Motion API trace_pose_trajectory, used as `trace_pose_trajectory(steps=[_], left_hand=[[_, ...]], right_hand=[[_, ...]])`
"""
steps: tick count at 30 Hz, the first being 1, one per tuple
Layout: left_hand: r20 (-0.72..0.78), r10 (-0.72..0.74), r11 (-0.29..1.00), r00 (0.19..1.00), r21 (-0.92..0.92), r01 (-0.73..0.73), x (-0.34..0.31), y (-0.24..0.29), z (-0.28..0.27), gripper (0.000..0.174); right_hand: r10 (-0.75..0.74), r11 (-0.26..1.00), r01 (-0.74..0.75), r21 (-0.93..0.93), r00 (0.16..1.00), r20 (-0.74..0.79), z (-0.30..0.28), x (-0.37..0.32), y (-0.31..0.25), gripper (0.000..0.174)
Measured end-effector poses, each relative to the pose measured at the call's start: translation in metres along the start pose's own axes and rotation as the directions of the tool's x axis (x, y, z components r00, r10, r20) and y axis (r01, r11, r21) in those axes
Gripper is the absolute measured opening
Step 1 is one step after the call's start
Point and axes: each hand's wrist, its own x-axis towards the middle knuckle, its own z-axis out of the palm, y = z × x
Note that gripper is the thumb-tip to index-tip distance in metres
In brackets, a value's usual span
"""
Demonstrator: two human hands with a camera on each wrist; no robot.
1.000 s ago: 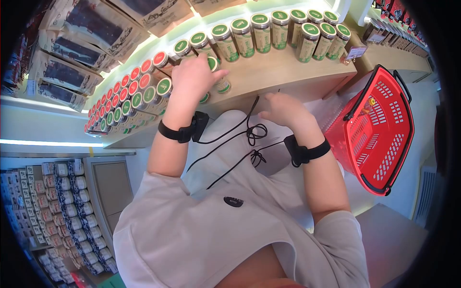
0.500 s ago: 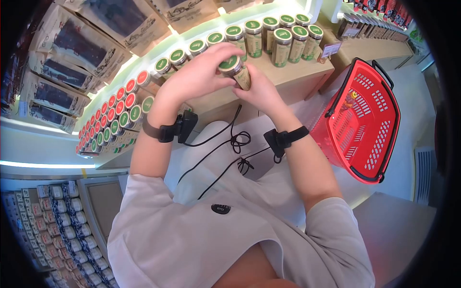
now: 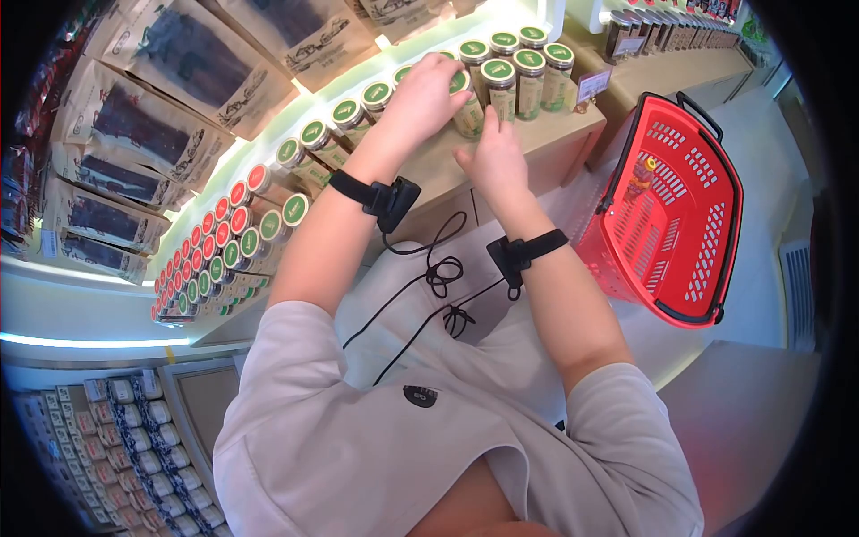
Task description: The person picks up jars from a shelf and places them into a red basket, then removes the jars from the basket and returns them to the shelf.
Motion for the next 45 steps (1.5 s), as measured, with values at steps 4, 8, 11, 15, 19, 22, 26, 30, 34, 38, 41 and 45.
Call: trace_pose_trajectory(steps=[4,8,11,15,19,22,26,30,34,38,41,45], left_hand=[[0.009,0.01,0.997,1.0,0.077,-0.01,0.008,-0.01,0.014,0.039],[0.037,0.008,0.998,0.999,0.064,-0.01,0.014,-0.011,0.021,0.038],[0.063,-0.004,0.996,0.998,0.086,-0.002,0.017,-0.012,0.026,0.036],[0.045,0.091,0.98,0.995,0.171,-0.097,0.019,-0.019,0.035,0.033],[0.071,0.071,0.974,0.995,0.209,-0.085,0.021,-0.016,0.032,0.032],[0.126,-0.005,0.977,0.992,0.214,-0.022,0.017,0.0,0.022,0.034],[-0.034,-0.023,0.979,0.999,0.2,0.029,0.002,0.01,0.028,0.039],[-0.101,-0.116,0.971,0.988,0.199,0.134,0.001,0.012,0.033,0.048],[0.049,-0.008,0.933,0.999,0.36,-0.01,0.005,0.006,0.029,0.047],[0.066,-0.009,0.945,0.998,0.325,-0.013,0.003,-0.001,0.034,0.043],[-0.001,0.034,0.945,0.999,0.326,-0.032,0.001,-0.003,0.038,0.04],[-0.027,-0.012,0.952,1.0,0.306,0.02,-0.001,-0.002,0.04,0.039]], right_hand=[[0.065,0.995,-0.046,-0.085,0.97,0.236,-0.006,-0.003,-0.005,0.076],[0.048,0.993,-0.008,-0.116,0.938,0.345,-0.01,-0.006,-0.009,0.07],[0.047,0.99,0.013,-0.144,0.914,0.404,-0.013,-0.008,-0.014,0.064],[0.045,0.987,0.024,-0.157,0.906,0.421,-0.009,-0.01,-0.013,0.058],[0.008,0.988,0.057,-0.142,0.907,0.422,-0.008,-0.011,-0.013,0.056],[-0.005,0.988,0.07,-0.136,0.904,0.427,-0.008,-0.012,-0.013,0.056],[-0.015,0.987,0.079,-0.137,0.908,0.418,-0.007,-0.013,-0.012,0.056],[-0.001,0.986,0.074,-0.149,0.896,0.443,-0.009,-0.013,-0.013,0.056],[-0.001,0.985,0.081,-0.155,0.888,0.46,-0.011,-0.016,-0.014,0.054],[-0.013,0.986,0.085,-0.142,0.895,0.445,-0.012,-0.017,-0.014,0.052],[-0.024,0.985,0.096,-0.141,0.897,0.442,-0.01,-0.018,-0.015,0.053],[-0.006,0.986,0.083,-0.144,0.885,0.466,-0.01,-0.02,-0.018,0.053]])
